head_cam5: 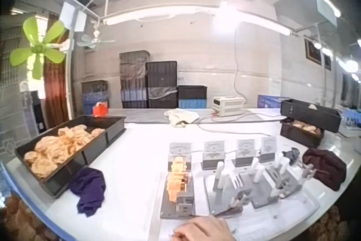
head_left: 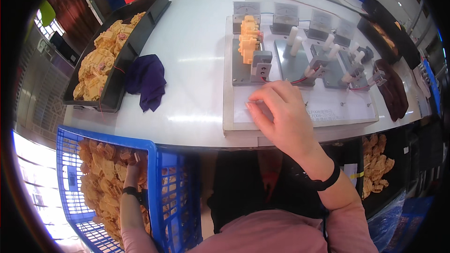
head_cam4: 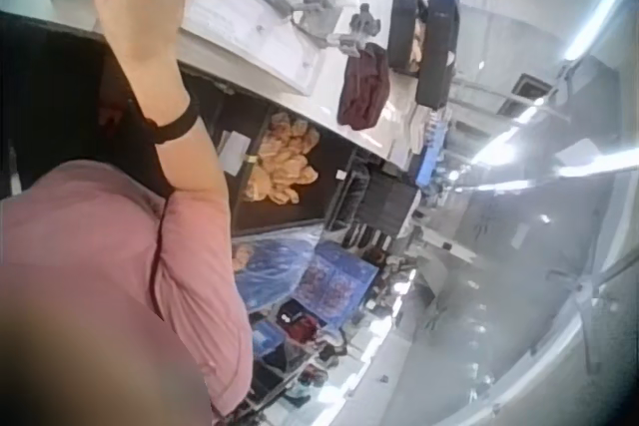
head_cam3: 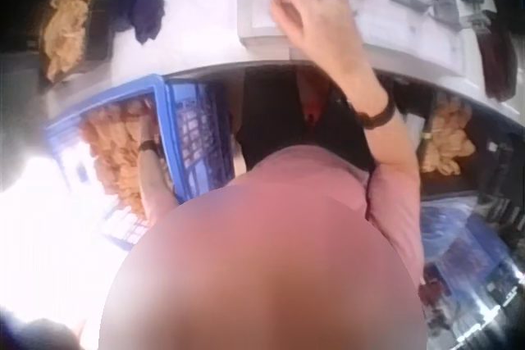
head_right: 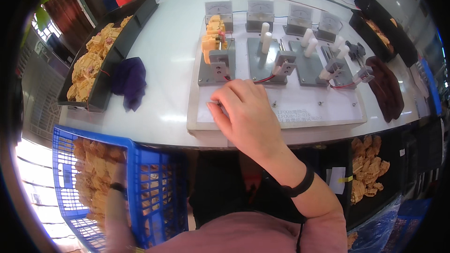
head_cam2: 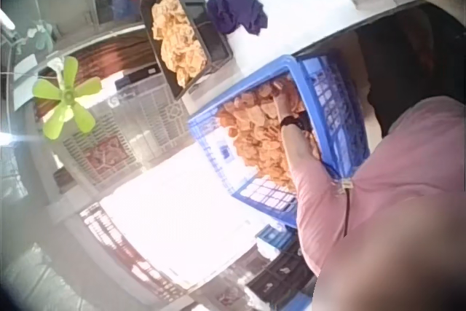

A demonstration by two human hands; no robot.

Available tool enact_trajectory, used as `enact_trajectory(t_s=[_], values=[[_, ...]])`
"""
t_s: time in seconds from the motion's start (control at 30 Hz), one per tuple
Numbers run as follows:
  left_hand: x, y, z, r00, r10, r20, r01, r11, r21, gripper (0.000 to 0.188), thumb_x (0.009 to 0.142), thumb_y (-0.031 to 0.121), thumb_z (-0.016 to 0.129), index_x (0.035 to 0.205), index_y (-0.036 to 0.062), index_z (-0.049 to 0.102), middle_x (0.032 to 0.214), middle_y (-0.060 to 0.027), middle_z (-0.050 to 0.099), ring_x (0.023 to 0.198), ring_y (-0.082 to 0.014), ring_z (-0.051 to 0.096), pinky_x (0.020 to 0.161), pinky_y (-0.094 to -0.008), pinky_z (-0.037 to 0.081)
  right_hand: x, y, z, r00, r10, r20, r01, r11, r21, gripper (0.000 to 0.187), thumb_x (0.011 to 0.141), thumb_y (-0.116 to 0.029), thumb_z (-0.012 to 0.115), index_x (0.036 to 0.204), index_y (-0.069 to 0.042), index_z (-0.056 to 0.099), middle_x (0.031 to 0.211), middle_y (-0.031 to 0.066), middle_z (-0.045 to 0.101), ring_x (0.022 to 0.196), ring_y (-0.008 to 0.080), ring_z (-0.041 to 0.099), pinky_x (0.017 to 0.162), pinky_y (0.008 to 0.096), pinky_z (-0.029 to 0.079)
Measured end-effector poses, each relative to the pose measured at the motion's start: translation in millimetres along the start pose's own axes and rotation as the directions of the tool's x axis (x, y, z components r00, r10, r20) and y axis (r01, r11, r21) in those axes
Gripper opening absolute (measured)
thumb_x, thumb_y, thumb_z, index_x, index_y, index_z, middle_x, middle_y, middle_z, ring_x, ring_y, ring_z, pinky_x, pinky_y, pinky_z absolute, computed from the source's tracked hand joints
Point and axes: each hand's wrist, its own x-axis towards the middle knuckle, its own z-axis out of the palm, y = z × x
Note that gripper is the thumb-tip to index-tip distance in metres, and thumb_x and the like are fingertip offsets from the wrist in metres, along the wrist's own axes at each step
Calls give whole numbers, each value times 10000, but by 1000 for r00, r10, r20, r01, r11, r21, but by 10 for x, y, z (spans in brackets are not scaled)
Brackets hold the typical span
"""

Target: Placing yellow plastic toy components onto a testing jig and monitoring analog meters.

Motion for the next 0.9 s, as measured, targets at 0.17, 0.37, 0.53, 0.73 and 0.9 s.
enact_trajectory(t_s=[0.17, 0.37, 0.53, 0.73, 0.9], values=[[-695, 385, 96, 993, -30, 113, 43, 993, -109, 183, 890, 150, 602, 1014, 17, 626, 777, -36, 597, 638, -153, 588, 612, -289, 543, -39, 33, -31, 999, -15, -50, 16, 999, 33, 141, 836, -106, 717, 914, -91, 601, 914, 50, 574, 910, 260, 576, 805, 381, 425], [-1089, 218, -476, 999, -19, -50, 17, 999, -40, 249, 920, 202, 608, 1105, 43, 560, 1013, -70, 585, 915, -166, 598, 779, -340, 554, -74, 60, -53, 996, -9, -90, 16, 997, 82, 124, 845, -110, 703, 915, -92, 602, 934, 49, 575, 922, 261, 576, 814, 385, 421], [-1553, 421, -898, 974, 227, -12, -220, 953, 208, 227, 948, 157, 590, 1132, 26, 570, 1070, -83, 606, 1020, -215, 625, 844, -339, 538, -76, 84, -116, 986, -74, -150, 98, 983, 158, 131, 844, -104, 710, 939, -90, 621, 965, 46, 593, 946, 263, 582, 850, 374, 425], [-2500, 1981, 26, 901, 435, 1, -432, 894, -119, 524, 862, 152, 692, 1328, 17, 494, 1334, -115, 521, 1195, -254, 573, 980, -393, 494, -180, -218, -239, 985, -83, -149, 150, 841, 520, 403, 864, -176, 744, 1221, -90, 579, 1155, 107, 620, 1048, 288, 596, 903, 412, 462], [-2779, 2965, 1700, 520, 549, 654, -232, 828, -510, 639, 825, 137, 710, 1390, -4, 448, 1431, -156, 486, 1284, -285, 536, 1054, -442, 469, -362, -577, -433, 961, 63, 268, -265, 472, 841, 715, 888, -269, 758, 1453, -61, 371, 1323, 207, 543, 1076, 294, 616, 918, 398, 492]])
